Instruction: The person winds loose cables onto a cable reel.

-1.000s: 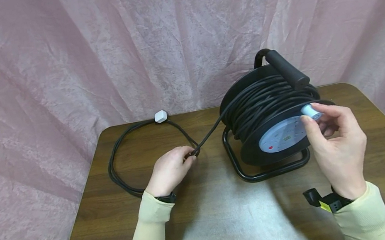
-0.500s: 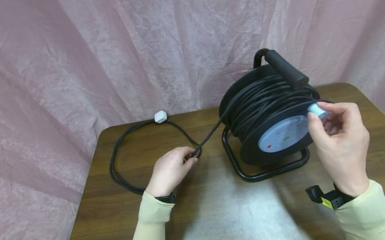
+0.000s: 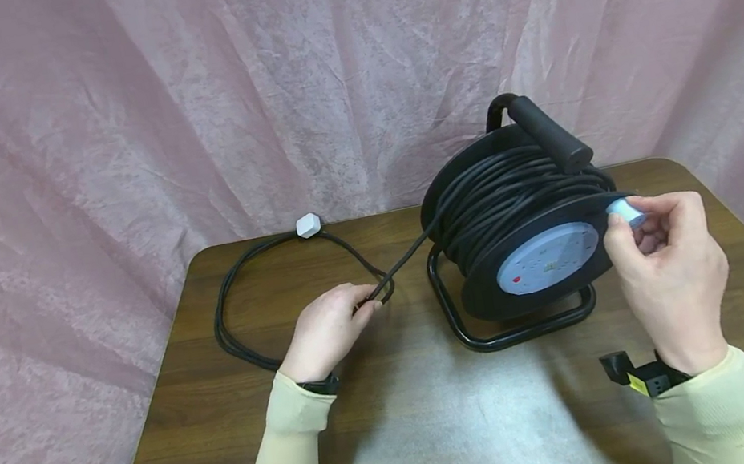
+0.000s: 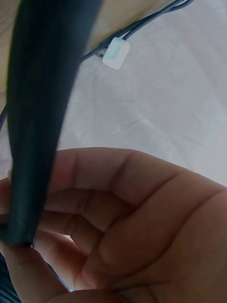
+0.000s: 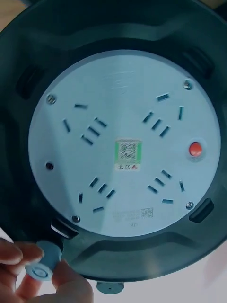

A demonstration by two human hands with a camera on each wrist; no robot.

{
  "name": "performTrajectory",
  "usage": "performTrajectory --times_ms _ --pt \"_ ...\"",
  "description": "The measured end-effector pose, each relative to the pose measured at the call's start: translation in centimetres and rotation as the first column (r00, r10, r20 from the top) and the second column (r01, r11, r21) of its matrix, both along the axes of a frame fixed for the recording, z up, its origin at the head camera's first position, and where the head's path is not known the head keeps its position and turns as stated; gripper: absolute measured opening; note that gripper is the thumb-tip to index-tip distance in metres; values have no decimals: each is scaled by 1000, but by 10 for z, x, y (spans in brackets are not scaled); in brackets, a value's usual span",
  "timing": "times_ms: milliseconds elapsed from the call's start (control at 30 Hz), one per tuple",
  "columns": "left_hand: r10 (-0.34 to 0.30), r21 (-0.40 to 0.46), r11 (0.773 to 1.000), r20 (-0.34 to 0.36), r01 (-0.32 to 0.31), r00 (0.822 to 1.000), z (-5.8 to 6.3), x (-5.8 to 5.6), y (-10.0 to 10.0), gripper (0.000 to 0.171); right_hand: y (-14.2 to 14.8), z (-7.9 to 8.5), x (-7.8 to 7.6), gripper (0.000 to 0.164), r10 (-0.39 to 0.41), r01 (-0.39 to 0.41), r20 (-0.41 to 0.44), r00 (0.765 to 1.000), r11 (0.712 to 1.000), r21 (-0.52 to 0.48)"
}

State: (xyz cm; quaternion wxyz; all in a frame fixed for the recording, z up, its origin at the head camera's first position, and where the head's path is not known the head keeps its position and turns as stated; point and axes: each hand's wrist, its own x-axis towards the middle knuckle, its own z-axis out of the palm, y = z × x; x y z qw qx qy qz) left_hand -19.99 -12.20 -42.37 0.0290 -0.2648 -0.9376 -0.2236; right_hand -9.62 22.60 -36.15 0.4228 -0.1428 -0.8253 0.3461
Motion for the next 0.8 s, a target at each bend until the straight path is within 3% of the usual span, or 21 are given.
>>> performTrajectory --times_ms 233,800 --pt "-18 11 1000 -22 18 1000 1 0 0 23 7 -1 4 34 -71 57 127 989 992 109" --pt "2 27 1000 -38 -1 999 5 1 1 18 12 1 5 35 -141 112 202 969 983 148"
